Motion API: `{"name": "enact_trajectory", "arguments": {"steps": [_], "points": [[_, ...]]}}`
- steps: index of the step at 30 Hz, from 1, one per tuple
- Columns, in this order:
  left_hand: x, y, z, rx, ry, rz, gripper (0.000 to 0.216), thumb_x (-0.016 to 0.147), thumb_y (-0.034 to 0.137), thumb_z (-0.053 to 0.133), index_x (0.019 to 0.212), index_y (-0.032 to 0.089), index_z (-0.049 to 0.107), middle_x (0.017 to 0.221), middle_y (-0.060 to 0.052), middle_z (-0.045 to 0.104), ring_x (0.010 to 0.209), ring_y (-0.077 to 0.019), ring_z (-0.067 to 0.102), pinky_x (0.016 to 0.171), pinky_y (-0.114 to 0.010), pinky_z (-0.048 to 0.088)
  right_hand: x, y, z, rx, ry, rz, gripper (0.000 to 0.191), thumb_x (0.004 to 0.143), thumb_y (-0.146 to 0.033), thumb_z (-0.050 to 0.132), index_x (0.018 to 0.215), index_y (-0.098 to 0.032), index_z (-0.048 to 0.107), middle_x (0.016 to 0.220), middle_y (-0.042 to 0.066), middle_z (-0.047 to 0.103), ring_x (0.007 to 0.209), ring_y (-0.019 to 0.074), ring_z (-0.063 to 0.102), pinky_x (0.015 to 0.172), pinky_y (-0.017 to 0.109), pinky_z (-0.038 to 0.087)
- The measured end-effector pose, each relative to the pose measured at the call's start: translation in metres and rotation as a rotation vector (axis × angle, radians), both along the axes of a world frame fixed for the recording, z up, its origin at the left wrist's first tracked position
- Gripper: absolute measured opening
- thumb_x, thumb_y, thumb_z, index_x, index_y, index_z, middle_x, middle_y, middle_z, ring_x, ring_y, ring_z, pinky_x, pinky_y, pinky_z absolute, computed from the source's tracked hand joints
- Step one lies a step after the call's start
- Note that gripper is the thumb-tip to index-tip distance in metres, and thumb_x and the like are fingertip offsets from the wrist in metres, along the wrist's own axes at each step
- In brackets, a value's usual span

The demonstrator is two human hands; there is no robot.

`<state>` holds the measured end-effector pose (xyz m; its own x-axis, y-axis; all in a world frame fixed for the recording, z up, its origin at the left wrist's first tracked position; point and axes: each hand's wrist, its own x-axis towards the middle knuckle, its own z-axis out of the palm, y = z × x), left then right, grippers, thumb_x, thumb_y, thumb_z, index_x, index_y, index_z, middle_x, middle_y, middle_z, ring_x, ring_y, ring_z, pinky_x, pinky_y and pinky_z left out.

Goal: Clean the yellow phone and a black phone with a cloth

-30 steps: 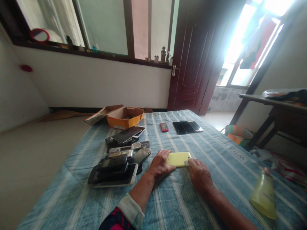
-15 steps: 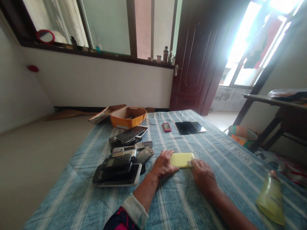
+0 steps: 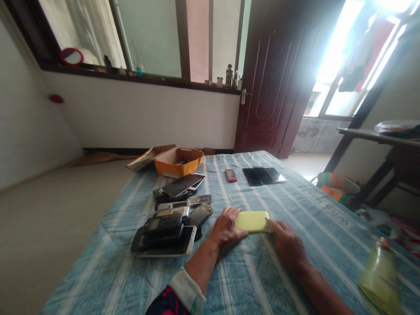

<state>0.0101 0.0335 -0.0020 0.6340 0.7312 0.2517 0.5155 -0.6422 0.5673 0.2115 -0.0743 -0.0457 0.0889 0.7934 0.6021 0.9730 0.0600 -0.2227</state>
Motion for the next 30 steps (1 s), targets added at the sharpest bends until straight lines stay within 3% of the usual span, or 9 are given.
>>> {"name": "enact_trajectory", "arguments": {"steps": [5,12,19,23,30], "points": [[-0.001,-0.002,0.001,0.008,0.002,0.004,0.053,0.06,0.029,0.077,0.108,0.016,0.06,0.107,-0.009,0.063,0.101,-0.0263,0.054,0.089,-0.035,0.046,0.007,0.019,0.005,-0.039,0.007,-0.028,0.039,0.087,-0.005,0.036,0.105,-0.019,0.067,0.098,0.007,0.068,0.087,0.018,0.061,0.072,0.024,0.043],[-0.003,0.0,-0.002,0.008,0.013,0.004,0.052,0.061,0.031,0.076,0.109,0.019,0.059,0.109,-0.007,0.063,0.103,-0.0262,0.054,0.09,-0.036,0.045,0.004,0.037,0.016,-0.247,-0.026,-0.048,0.036,0.087,-0.006,0.038,0.103,-0.02,0.067,0.101,0.005,0.069,0.088,0.0175,0.059,0.074,0.024,0.041],[-0.003,0.001,-0.004,0.01,-0.001,-0.006,0.052,0.06,0.03,0.077,0.107,0.019,0.06,0.11,-0.007,0.062,0.106,-0.0271,0.054,0.093,-0.037,0.044,-0.015,0.015,0.021,-0.338,-0.059,-0.078,0.04,0.089,-0.013,0.04,0.125,-0.016,0.058,0.131,0.012,0.059,0.12,0.0234,0.052,0.095,0.034,0.036],[-0.003,0.0,-0.001,-0.004,0.012,-0.002,0.05,0.06,0.029,0.077,0.106,0.018,0.061,0.108,-0.008,0.063,0.103,-0.0266,0.054,0.092,-0.036,0.044,-0.019,0.004,0.024,-0.372,-0.067,-0.088,0.042,0.091,-0.025,0.041,0.129,-0.017,0.056,0.137,0.011,0.054,0.13,0.0276,0.044,0.099,0.042,0.035],[-0.003,-0.002,0.0,-0.012,-0.016,-0.006,0.05,0.059,0.027,0.078,0.106,0.018,0.061,0.109,-0.007,0.063,0.104,-0.026,0.054,0.094,-0.036,0.044,0.005,-0.003,0.022,-0.443,-0.056,0.093,0.064,0.076,0.0,0.036,0.136,-0.015,0.051,0.142,0.011,0.05,0.133,0.0217,0.042,0.106,0.035,0.035]]}}
